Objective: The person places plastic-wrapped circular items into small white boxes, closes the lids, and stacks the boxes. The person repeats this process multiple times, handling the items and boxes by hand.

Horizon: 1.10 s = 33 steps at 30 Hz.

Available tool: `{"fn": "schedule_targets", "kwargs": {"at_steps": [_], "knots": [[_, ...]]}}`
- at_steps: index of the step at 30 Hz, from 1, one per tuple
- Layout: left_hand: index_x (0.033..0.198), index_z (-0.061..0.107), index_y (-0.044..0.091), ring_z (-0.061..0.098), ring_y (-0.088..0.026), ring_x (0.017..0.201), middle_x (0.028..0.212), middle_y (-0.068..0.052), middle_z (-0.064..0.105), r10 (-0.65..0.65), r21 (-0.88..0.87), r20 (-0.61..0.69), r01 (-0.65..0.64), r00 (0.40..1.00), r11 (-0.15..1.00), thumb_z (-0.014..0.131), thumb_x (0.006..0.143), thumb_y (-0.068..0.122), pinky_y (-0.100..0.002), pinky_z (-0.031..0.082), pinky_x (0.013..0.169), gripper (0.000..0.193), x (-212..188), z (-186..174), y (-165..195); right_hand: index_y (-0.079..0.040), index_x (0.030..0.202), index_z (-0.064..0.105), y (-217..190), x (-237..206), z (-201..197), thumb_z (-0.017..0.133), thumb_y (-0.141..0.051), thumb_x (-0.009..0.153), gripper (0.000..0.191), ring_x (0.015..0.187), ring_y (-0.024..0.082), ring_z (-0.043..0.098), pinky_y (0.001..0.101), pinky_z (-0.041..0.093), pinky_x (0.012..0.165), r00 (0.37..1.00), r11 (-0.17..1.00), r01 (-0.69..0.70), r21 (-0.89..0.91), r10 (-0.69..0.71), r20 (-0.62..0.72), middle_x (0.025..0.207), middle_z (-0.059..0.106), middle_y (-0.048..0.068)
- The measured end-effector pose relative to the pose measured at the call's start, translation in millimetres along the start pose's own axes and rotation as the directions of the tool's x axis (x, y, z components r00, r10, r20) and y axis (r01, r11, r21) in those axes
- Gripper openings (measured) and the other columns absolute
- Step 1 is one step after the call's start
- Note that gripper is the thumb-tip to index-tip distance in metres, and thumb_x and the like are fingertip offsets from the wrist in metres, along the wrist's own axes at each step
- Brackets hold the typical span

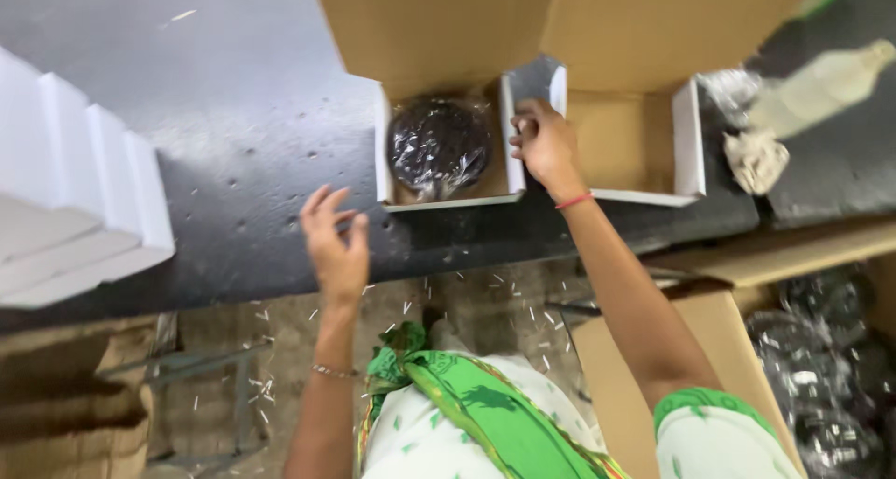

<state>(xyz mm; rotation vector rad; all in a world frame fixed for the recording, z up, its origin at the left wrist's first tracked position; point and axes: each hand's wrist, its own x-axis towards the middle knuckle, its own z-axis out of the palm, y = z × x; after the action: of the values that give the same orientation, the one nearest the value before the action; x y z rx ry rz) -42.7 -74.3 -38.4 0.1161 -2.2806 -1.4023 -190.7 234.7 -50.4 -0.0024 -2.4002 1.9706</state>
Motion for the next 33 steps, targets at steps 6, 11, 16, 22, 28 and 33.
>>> {"fn": "schedule_targets", "kwargs": {"at_steps": [6, 11, 16, 22, 28, 33], "knots": [[0.132, 0.063, -0.003, 0.051, -0.032, 0.139, 0.15, -0.019, 0.045, 0.16, 0.213, 0.063, -0.17, 0.985, 0.962, 0.072, 0.099, -0.006, -0.035, 0.062, 0.099, 0.035, 0.3, -15.8, -50.0, 0.0, 0.113, 0.069, -15.0, -96.3, -94.5, 0.056, 0.004, 0.097, 0.021, 0.081, 0.012, 0.075, 0.0271, 0.061, 0.067, 0.992, 0.992, 0.035, -0.124, -0.05, -0.12, 0.095, 0.073, 0.009], [0.129, 0.062, -0.006, 0.065, -0.032, 0.118, 0.147, -0.019, 0.047, 0.2, 0.394, 0.122, -0.232, 0.972, 0.89, 0.07, 0.097, -0.012, -0.035, 0.06, 0.086, 0.034, 8.3, -13.5, -106.5, -0.001, 0.111, 0.071, 44.8, -209.3, -269.3, 0.064, -0.004, 0.1, 0.014, 0.081, 0.011, 0.074, 0.0255, 0.062, 0.066, 0.823, 0.993, -0.084, -0.087, 0.02, -0.568, 0.098, 0.074, 0.004], [0.148, 0.051, -0.011, 0.068, -0.029, 0.11, 0.138, -0.03, 0.053, 0.267, 0.066, 0.177, -0.282, 0.947, 0.957, 0.057, 0.101, -0.017, -0.033, 0.06, 0.092, 0.048, 11.5, 26.7, -141.0, -0.002, 0.109, 0.078, 151.2, -336.9, -431.3, 0.067, -0.014, 0.1, 0.018, 0.079, 0.018, 0.073, 0.0305, 0.06, 0.074, 0.588, 0.783, -0.576, -0.236, 0.196, -0.785, 0.094, 0.078, 0.017], [0.142, 0.052, -0.004, 0.069, -0.024, 0.096, 0.122, -0.024, 0.066, 0.049, 0.178, 0.293, -0.104, 0.955, 0.979, 0.061, 0.109, -0.007, -0.029, 0.049, 0.073, 0.034, -19.3, 54.8, -41.5, -0.002, 0.128, 0.066, 248.5, -417.2, -435.2, 0.061, -0.068, 0.089, 0.077, 0.109, 0.041, 0.07, 0.0486, 0.054, 0.097, 0.523, 0.318, -0.827, -0.463, 0.736, -0.429, 0.119, 0.071, 0.025], [0.122, 0.062, -0.007, 0.064, -0.026, 0.11, 0.153, -0.022, 0.043, 0.398, 0.16, 0.341, -0.47, 0.851, 0.868, 0.061, 0.096, -0.018, -0.028, 0.057, 0.081, 0.028, -48.9, 85.7, 50.6, 0.014, 0.128, 0.062, 249.8, -422.4, -413.8, 0.09, -0.062, 0.066, 0.102, 0.121, 0.04, 0.062, 0.0433, 0.048, 0.104, 0.541, 0.463, -0.839, -0.285, 0.651, -0.532, 0.127, 0.065, 0.029], [0.12, 0.07, 0.002, 0.065, -0.023, 0.109, 0.148, -0.017, 0.049, 0.305, 0.224, 0.327, -0.387, 0.895, 0.894, 0.071, 0.102, -0.01, -0.028, 0.056, 0.08, 0.022, -49.9, 88.3, 71.2, 0.013, 0.138, 0.056, 246.7, -418.1, -416.2, 0.09, -0.049, 0.067, 0.099, 0.126, 0.037, 0.063, 0.0445, 0.05, 0.105, 0.489, 0.568, -0.823, -0.023, 0.687, -0.537, 0.136, 0.065, 0.027]]}}
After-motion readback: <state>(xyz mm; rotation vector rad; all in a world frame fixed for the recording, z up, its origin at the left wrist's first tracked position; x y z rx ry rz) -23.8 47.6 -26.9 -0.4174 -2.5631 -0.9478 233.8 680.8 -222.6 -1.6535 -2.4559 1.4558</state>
